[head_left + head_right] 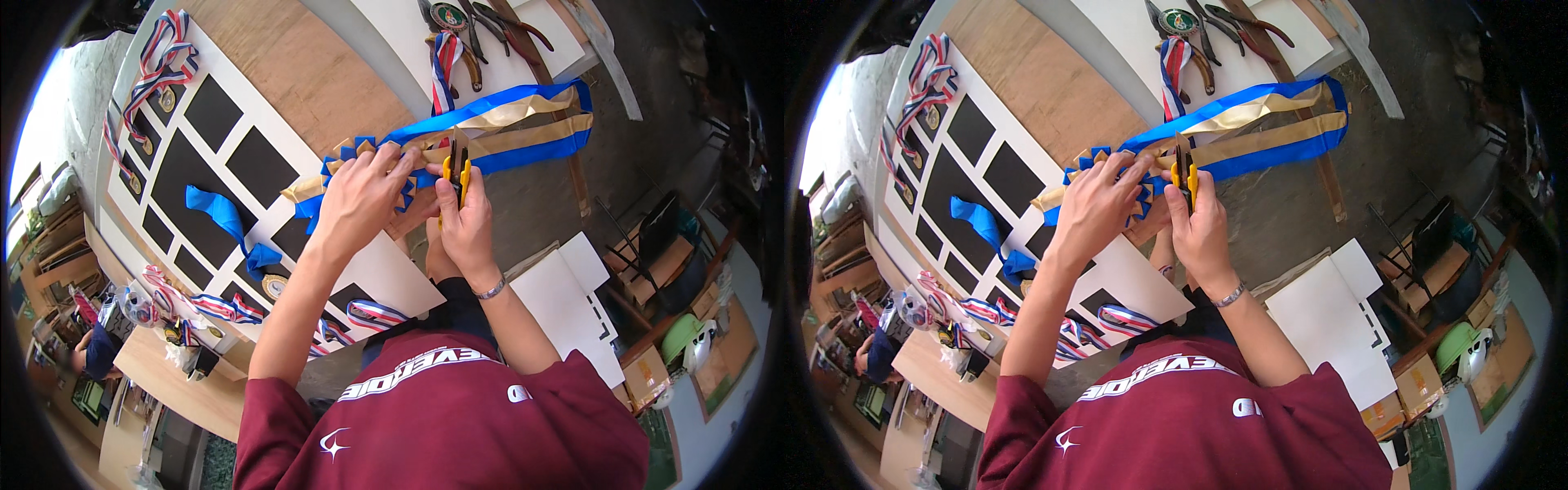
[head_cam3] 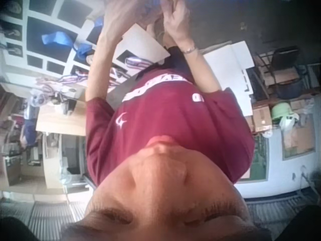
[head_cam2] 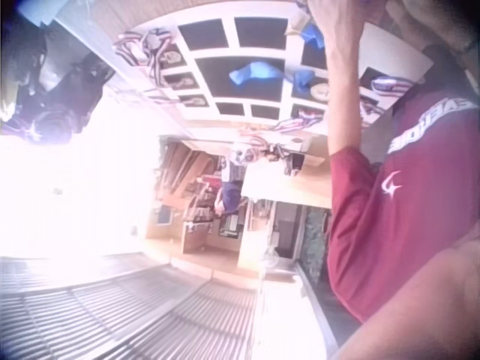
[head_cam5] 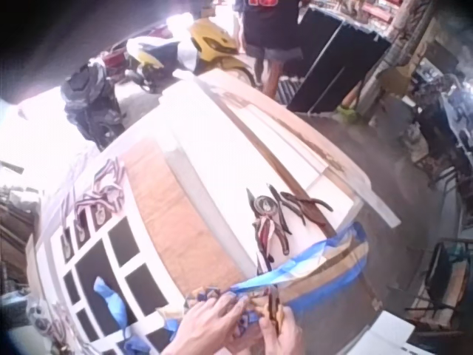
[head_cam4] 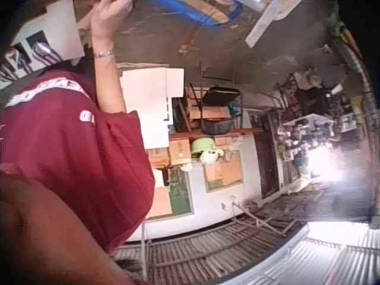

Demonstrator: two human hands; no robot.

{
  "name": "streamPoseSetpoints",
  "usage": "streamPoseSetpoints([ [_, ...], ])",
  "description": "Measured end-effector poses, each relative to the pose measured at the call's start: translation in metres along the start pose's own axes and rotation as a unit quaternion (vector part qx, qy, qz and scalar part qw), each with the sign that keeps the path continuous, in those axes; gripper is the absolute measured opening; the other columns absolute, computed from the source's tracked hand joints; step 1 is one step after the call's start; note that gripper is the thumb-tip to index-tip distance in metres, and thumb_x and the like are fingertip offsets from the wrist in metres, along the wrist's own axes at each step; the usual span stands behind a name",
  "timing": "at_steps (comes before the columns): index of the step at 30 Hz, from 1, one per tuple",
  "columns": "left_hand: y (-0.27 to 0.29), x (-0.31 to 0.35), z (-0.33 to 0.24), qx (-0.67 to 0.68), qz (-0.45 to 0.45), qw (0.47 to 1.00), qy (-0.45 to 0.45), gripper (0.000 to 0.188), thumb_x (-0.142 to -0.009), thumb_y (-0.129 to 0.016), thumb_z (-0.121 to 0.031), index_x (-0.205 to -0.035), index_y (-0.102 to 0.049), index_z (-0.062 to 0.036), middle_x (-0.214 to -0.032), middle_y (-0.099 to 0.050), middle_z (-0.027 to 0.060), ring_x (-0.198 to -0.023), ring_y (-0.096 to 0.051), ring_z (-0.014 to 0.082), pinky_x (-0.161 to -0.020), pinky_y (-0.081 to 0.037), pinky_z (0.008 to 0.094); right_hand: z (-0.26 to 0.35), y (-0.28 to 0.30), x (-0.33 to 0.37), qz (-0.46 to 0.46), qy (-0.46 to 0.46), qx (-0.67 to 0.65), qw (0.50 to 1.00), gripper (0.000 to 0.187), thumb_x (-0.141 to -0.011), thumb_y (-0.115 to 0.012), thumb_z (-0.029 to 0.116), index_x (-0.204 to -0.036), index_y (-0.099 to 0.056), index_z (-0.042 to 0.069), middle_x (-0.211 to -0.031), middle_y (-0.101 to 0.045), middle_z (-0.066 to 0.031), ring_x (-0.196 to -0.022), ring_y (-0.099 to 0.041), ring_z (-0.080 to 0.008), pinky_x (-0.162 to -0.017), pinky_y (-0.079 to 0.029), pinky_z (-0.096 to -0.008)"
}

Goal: The person assembles a blue and gold award ribbon by folding the ribbons and securing them with a yellow utility knife. They then apply glue to the back of the ribbon and attach a circular center emblem. Finally, the person places the completed ribbon onto a black square on a white display board and uses a tape measure to check the dimensions.

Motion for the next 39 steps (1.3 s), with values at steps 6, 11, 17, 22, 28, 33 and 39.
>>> streamPoseSetpoints([
  [6, 0.008, 0.001, 0.015, -0.023, 0.021, 0.998, -0.052, 0.032, -0.082, -0.077, -0.004, -0.112, -0.072, -0.0101, -0.125, -0.068, 0.0079, -0.1, -0.068, 0.0289, -0.083, -0.057, 0.0414, 0.007, -0.001, 0.003, 0.021, -0.09, -0.066, 0.994, 0.033, -0.112, -0.061, 0.033, -0.122, -0.06, 0.002, -0.098, -0.07, -0.017, -0.093, -0.073, -0.0392, -0.078, -0.056, -0.0458],
  [11, 0.021, 0.019, 0.023, -0.053, -0.011, 0.992, -0.11, 0.02, -0.08, -0.081, -0.009, -0.096, -0.069, -0.0124, -0.143, -0.066, 0.0001, -0.12, -0.065, 0.0265, -0.096, -0.053, 0.0407, -0.001, -0.003, 0.004, 0.012, -0.002, 0.036, 0.999, 0.032, -0.111, -0.062, 0.03, -0.123, -0.058, 0.002, -0.103, -0.068, -0.0197, -0.094, -0.071, -0.0427, -0.077, -0.055, -0.0477],
  [17, 0.005, 0.025, 0.025, -0.057, 0.002, 0.992, -0.115, 0.016, -0.088, -0.074, -0.01, -0.102, -0.066, -0.0115, -0.154, -0.06, 0.0021, -0.131, -0.056, 0.029, -0.107, -0.045, 0.0461, 0.01, -0.004, 0.006, 0.011, 0.101, 0.112, 0.989, 0.033, -0.109, -0.064, 0.029, -0.126, -0.056, 0.002, -0.107, -0.068, -0.021, -0.096, -0.07, -0.0446, -0.077, -0.056, -0.0494],
  [22, 0.009, 0.016, 0.022, -0.027, 0.033, 0.996, -0.084, 0.025, -0.09, -0.077, -0.017, -0.112, -0.066, -0.0111, -0.147, -0.062, 0.0068, -0.124, -0.057, 0.0306, -0.107, -0.046, 0.0448, 0.017, -0.004, 0.004, 0.033, 0.104, 0.133, 0.985, 0.034, -0.108, -0.064, 0.028, -0.127, -0.055, 0.002, -0.108, -0.068, -0.021, -0.097, -0.07, -0.0454, -0.076, -0.057, -0.0501],
  [28, 0.01, 0.008, 0.021, -0.054, 0.12, 0.991, -0.018, 0.037, -0.091, -0.078, -0.02, -0.126, -0.069, -0.0122, -0.132, -0.064, 0.0074, -0.119, -0.059, 0.0275, -0.104, -0.048, 0.0401, 0.013, -0.003, 0.003, 0.042, 0.111, 0.147, 0.982, 0.034, -0.108, -0.065, 0.028, -0.128, -0.055, 0.002, -0.11, -0.068, -0.021, -0.097, -0.07, -0.0456, -0.076, -0.057, -0.0503],
  [33, 0.004, 0.022, 0.025, -0.039, 0.082, 0.993, -0.072, 0.039, -0.084, -0.079, -0.013, -0.123, -0.071, -0.0138, -0.133, -0.065, 0.0067, -0.109, -0.062, 0.0249, -0.094, -0.052, 0.0382, 0.017, -0.002, 0.003, 0.05, 0.12, 0.137, 0.982, 0.032, -0.108, -0.065, 0.024, -0.129, -0.055, 0.002, -0.111, -0.068, -0.0222, -0.098, -0.07, -0.0462, -0.077, -0.057, -0.05],
  [39, 0.0, 0.027, 0.024, -0.016, 0.013, 0.987, -0.161, 0.031, -0.077, -0.081, -0.009, -0.104, -0.066, -0.0104, -0.136, -0.069, 0.0063, -0.1, -0.064, 0.0235, -0.084, -0.055, 0.0375, 0.019, 0.008, 0.012, 0.052, 0.14, 0.105, 0.983, 0.033, -0.107, -0.062, 0.016, -0.134, -0.054, -0.003, -0.114, -0.068, -0.0262, -0.102, -0.07, -0.0475, -0.084, -0.058, -0.0484],
])
Point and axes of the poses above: each hand's wrist, its own x-axis away from the middle knuckle, its own y-axis out of the back of the hand, z = x × y, the point moved 5 cm from there along -x, towards the middle knuckle
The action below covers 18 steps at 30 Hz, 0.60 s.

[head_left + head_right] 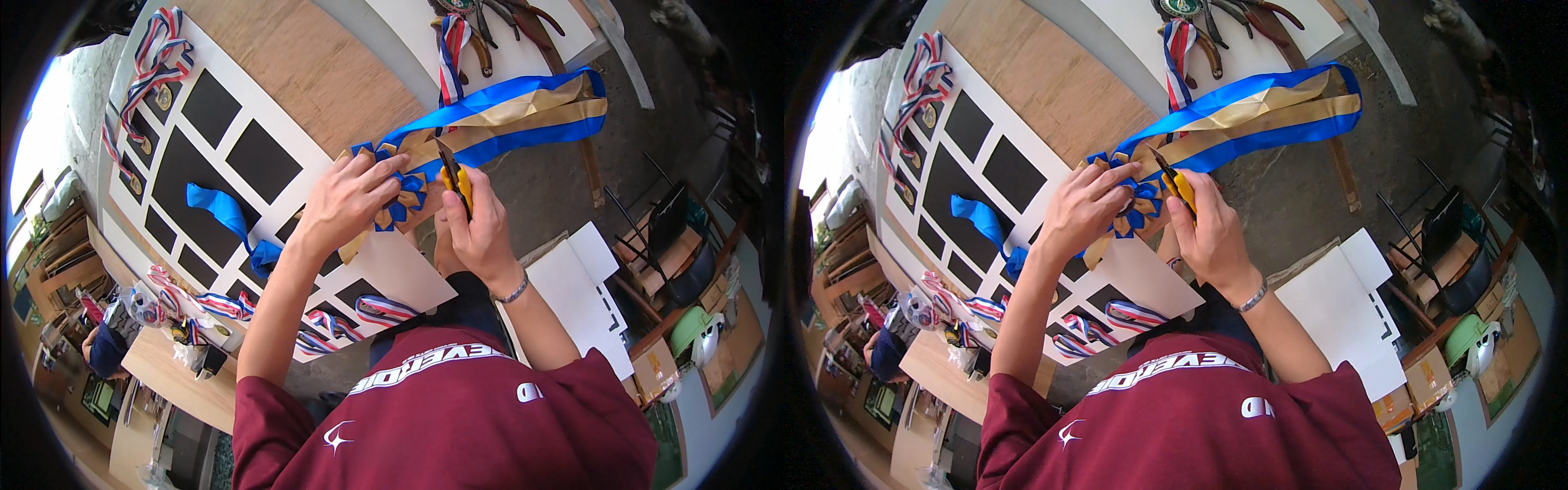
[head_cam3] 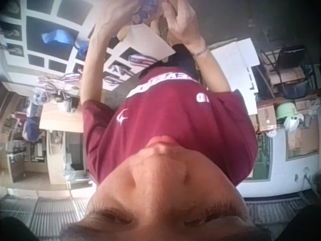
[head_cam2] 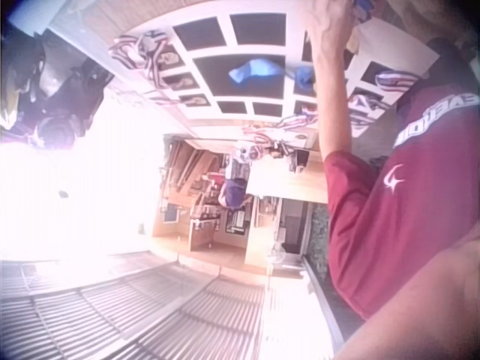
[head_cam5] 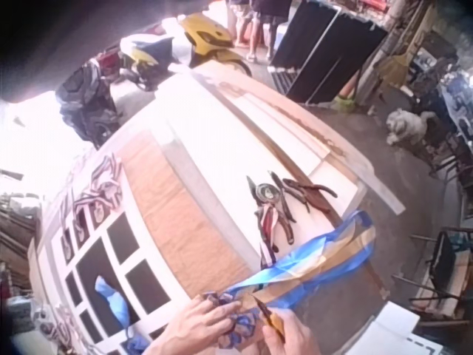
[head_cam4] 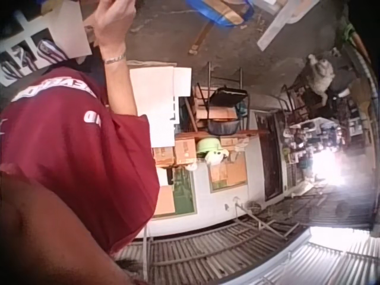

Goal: The person assembles a blue and gold award ribbon by folding the ribbons and securing them with a yellow utility knife. They then apply glue to the back of the ribbon and attach a circular center emblem. Finally, the person places the completed ribbon onto a black square on a white display board and uses a tape measure to check the dimensions.

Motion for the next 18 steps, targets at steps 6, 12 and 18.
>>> streamPoseSetpoints([
  [6, -0.008, 0.0, -0.001, 0.106, -0.077, 0.991, 0.006, 0.022, -0.084, -0.076, -0.002, -0.094, -0.058, -0.0092, -0.114, -0.075, 0.005, -0.087, -0.065, 0.0256, -0.081, -0.053, 0.0379, -0.01, -0.008, 0.031, 0.051, -0.141, -0.108, 0.983, 0.034, -0.109, -0.06, 0.019, -0.134, -0.055, -0.004, -0.116, -0.069, -0.0236, -0.096, -0.073, -0.0399, -0.083, -0.058, -0.0461],
  [12, -0.015, 0.0, -0.003, 0.136, -0.054, 0.987, 0.069, 0.027, -0.087, -0.075, -0.003, -0.111, -0.065, -0.0092, -0.103, -0.068, 0.0072, -0.089, -0.063, 0.0294, -0.079, -0.05, 0.04, -0.002, -0.014, 0.014, 0.039, -0.216, -0.214, 0.952, 0.03, -0.112, -0.055, 0.02, -0.132, -0.057, -0.002, -0.112, -0.068, -0.0212, -0.093, -0.072, -0.0357, -0.082, -0.057, -0.0449],
  [18, -0.008, 0.0, -0.013, 0.115, 0.021, 0.99, 0.076, 0.03, -0.083, -0.084, -0.012, -0.11, -0.071, -0.0076, -0.118, -0.064, 0.011, -0.102, -0.062, 0.0317, -0.087, -0.053, 0.0416, -0.012, -0.021, 0.021, 0.016, -0.106, -0.033, 0.994, 0.031, -0.109, -0.06, 0.019, -0.133, -0.057, -0.001, -0.114, -0.068, -0.0229, -0.105, -0.068, -0.0425, -0.09, -0.053, -0.049],
])
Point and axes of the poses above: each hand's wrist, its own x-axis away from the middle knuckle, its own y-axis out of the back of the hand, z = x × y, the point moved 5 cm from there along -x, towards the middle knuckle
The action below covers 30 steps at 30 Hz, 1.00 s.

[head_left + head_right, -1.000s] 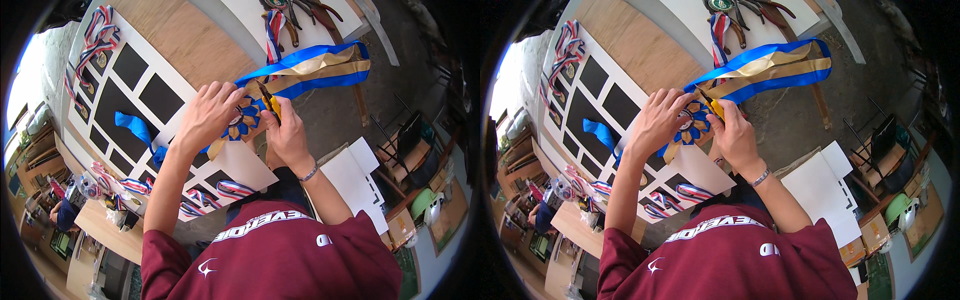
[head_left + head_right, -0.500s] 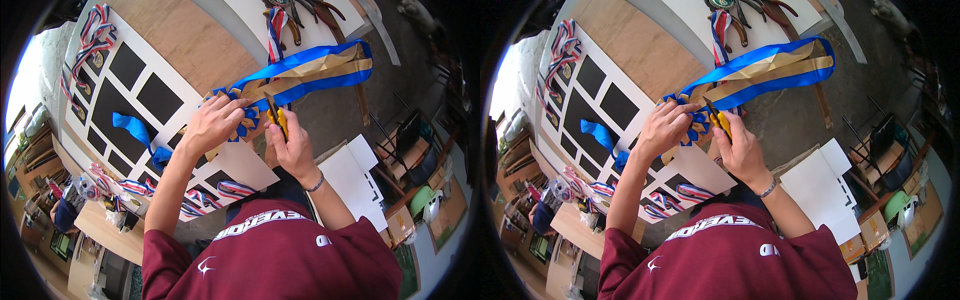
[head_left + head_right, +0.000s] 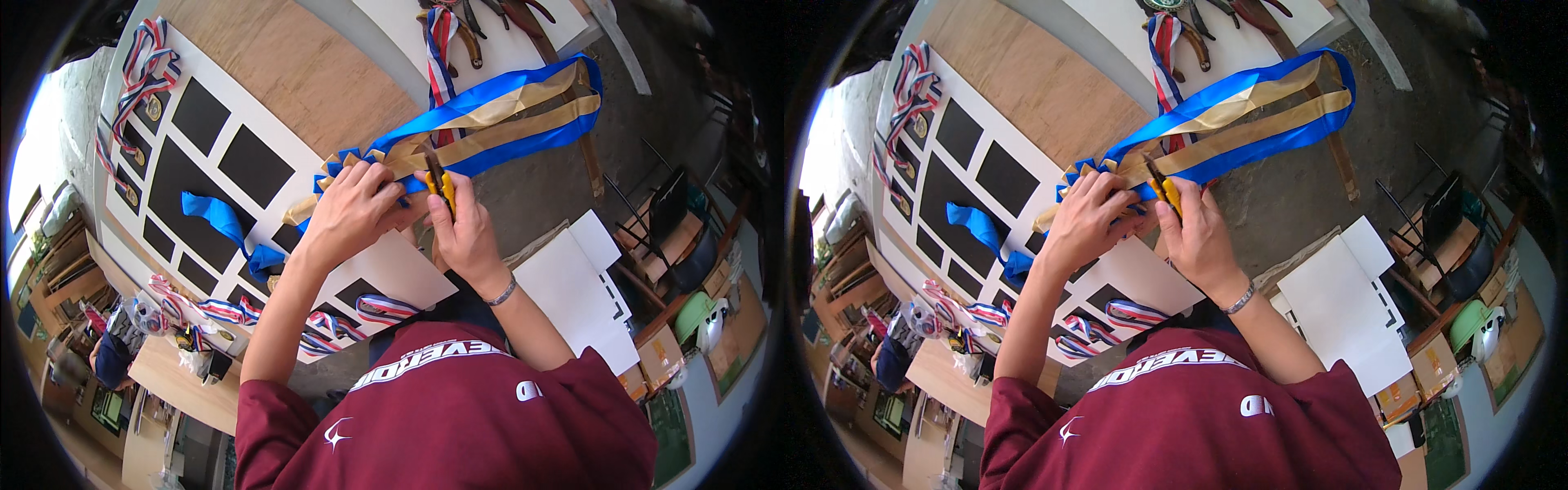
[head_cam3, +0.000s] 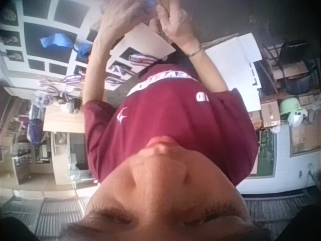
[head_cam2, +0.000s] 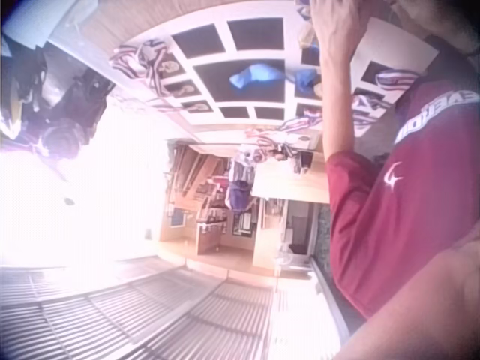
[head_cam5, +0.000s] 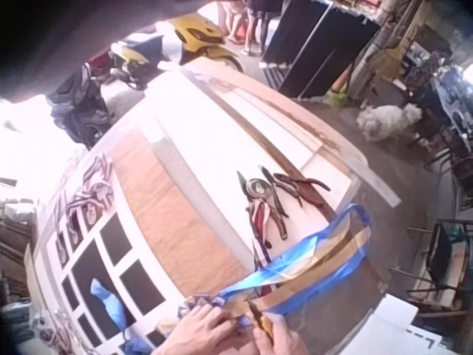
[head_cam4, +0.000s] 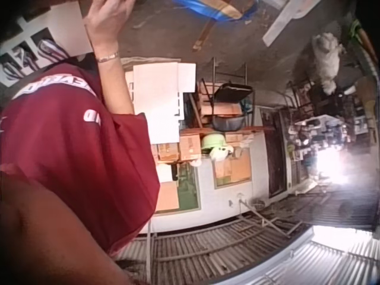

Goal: The person assembles a blue and gold award ribbon by folding the ribbons and securing them with a yellow utility knife. They then apply glue to the back of the ribbon and attach a circular center emblem. Finally, the person places the completed ribbon onto a black square on a white display board and uses a tape measure to check the dimensions.

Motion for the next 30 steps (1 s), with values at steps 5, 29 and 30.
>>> streamPoseSetpoints([
  [5, 0.003, 0.005, 0.007, 0.041, -0.028, 0.999, 0.006, 0.021, -0.084, -0.085, -0.011, -0.097, -0.07, -0.0041, -0.119, -0.063, 0.0131, -0.107, -0.065, 0.0299, -0.092, -0.054, 0.0421, 0.014, -0.001, -0.001, -0.017, 0.116, 0.079, 0.99, 0.039, -0.104, -0.066, 0.014, -0.137, -0.055, -0.002, -0.114, -0.069, -0.0227, -0.105, -0.069, -0.0418, -0.091, -0.055, -0.0489],
  [29, -0.008, 0.023, 0.019, -0.03, -0.114, 0.992, -0.042, 0.021, -0.079, -0.087, -0.014, -0.091, -0.071, -0.0106, -0.134, -0.066, 0.0078, -0.11, -0.06, 0.0329, -0.098, -0.049, 0.0451, 0.022, -0.033, 0.015, 0.072, -0.029, 0.27, 0.96, 0.03, -0.104, -0.064, 0.016, -0.126, -0.051, 0.0, -0.095, -0.071, -0.0246, -0.075, -0.073, -0.0464, -0.061, -0.059, -0.0541],
  [30, -0.007, 0.021, 0.019, -0.035, -0.101, 0.993, -0.04, 0.021, -0.079, -0.087, -0.014, -0.09, -0.07, -0.0105, -0.137, -0.065, 0.0075, -0.111, -0.06, 0.0327, -0.098, -0.049, 0.0456, 0.023, -0.033, 0.015, 0.077, -0.036, 0.276, 0.957, 0.03, -0.104, -0.064, 0.016, -0.125, -0.051, 0.0, -0.096, -0.071, -0.0249, -0.075, -0.073, -0.0464, -0.061, -0.059, -0.0541],
])
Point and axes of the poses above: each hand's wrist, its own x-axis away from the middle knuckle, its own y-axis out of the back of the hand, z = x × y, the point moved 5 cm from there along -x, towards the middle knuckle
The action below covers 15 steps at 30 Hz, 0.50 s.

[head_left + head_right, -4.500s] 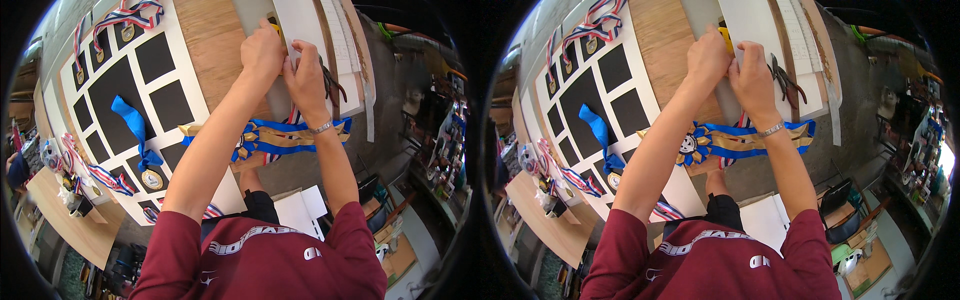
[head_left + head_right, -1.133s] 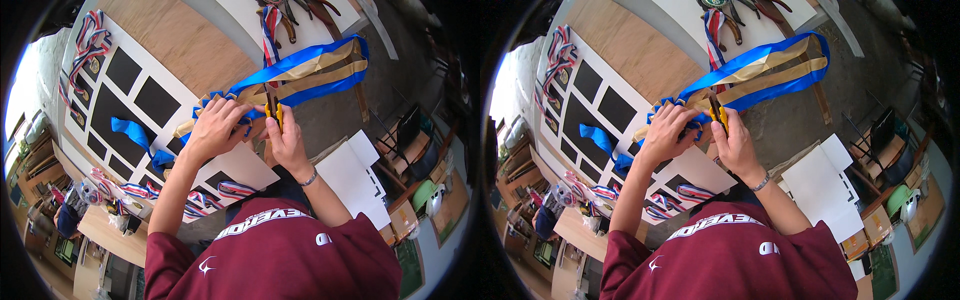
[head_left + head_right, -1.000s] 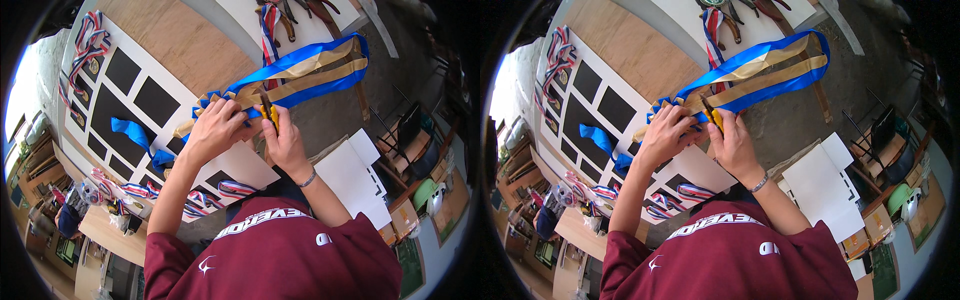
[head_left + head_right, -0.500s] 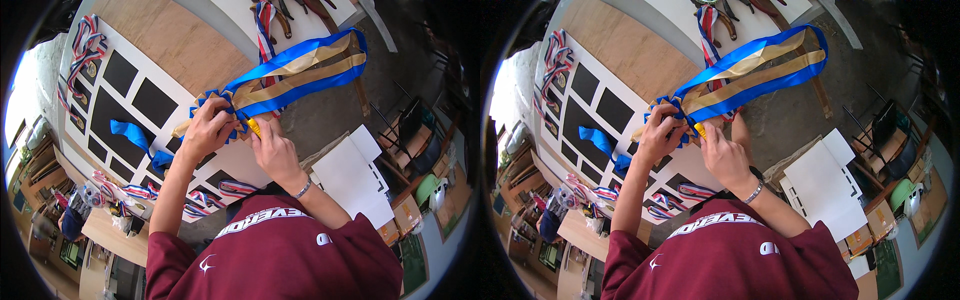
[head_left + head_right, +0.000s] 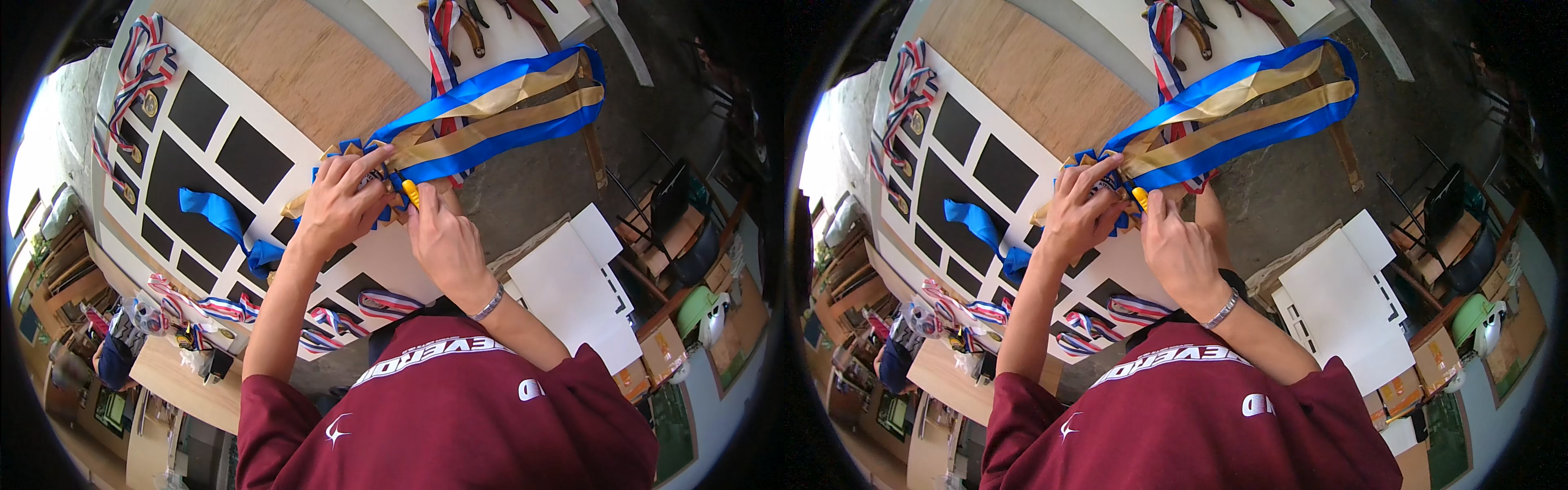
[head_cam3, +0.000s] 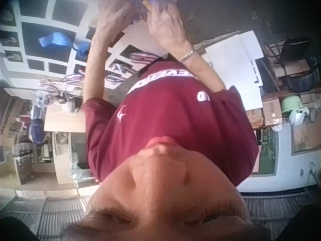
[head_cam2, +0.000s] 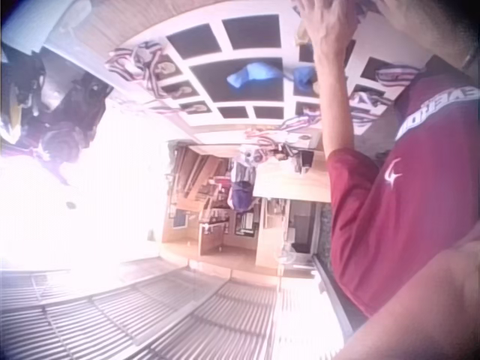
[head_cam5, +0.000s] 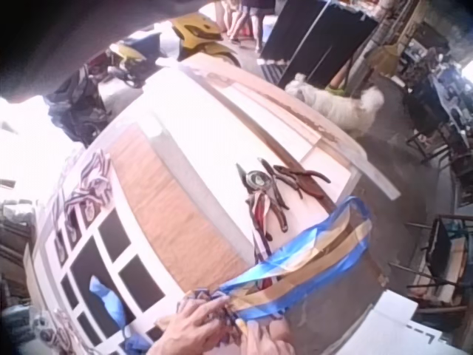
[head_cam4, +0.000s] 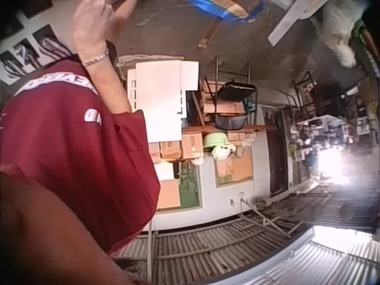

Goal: The person assembles a blue and gold award ribbon by folding the ribbons and securing them with a yellow utility knife. They then apply glue to the back of the ribbon and attach a circular center emblem. Finally, the person places the completed ribbon onto a black square on a white display board and uses a tape measure to check the dimensions.

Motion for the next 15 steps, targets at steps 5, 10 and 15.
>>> streamPoseSetpoints([
  [5, 0.0009, -0.0047, 0.0027, -0.008, 0.027, 1.0, 0.0, 0.024, -0.078, -0.087, -0.014, -0.083, -0.063, -0.0098, -0.142, -0.065, 0.0081, -0.114, -0.06, 0.0322, -0.1, -0.049, 0.0475, 0.0033, -0.0001, -0.0013, 0.009, -0.014, 0.008, 1.0, 0.028, -0.105, -0.062, 0.016, -0.124, -0.051, 0.0, -0.098, -0.071, -0.026, -0.076, -0.073, -0.0465, -0.061, -0.06, -0.0538],
  [10, 0.0015, -0.0022, 0.0062, 0.021, 0.0, 1.0, 0.01, 0.023, -0.077, -0.087, -0.013, -0.087, -0.067, -0.0097, -0.144, -0.064, 0.0085, -0.115, -0.06, 0.0335, -0.101, -0.049, 0.0478, 0.0067, 0.0021, -0.0017, -0.006, 0.011, 0.033, 0.999, 0.023, -0.107, -0.058, 0.016, -0.119, -0.049, -0.001, -0.097, -0.071, -0.025, -0.073, -0.075, -0.0425, -0.058, -0.062, -0.0487],
  [15, -0.0023, 0.0008, 0.0099, 0.037, -0.015, 0.999, -0.002, 0.023, -0.077, -0.087, -0.011, -0.089, -0.067, -0.0104, -0.141, -0.066, 0.007, -0.115, -0.06, 0.0334, -0.101, -0.048, 0.0481, 0.0093, -0.0006, -0.0024, 0.003, 0.0, 0.062, 0.998, 0.019, -0.108, -0.055, 0.014, -0.117, -0.049, -0.001, -0.094, -0.07, -0.0241, -0.071, -0.076, -0.0395, -0.056, -0.063, -0.0455],
])
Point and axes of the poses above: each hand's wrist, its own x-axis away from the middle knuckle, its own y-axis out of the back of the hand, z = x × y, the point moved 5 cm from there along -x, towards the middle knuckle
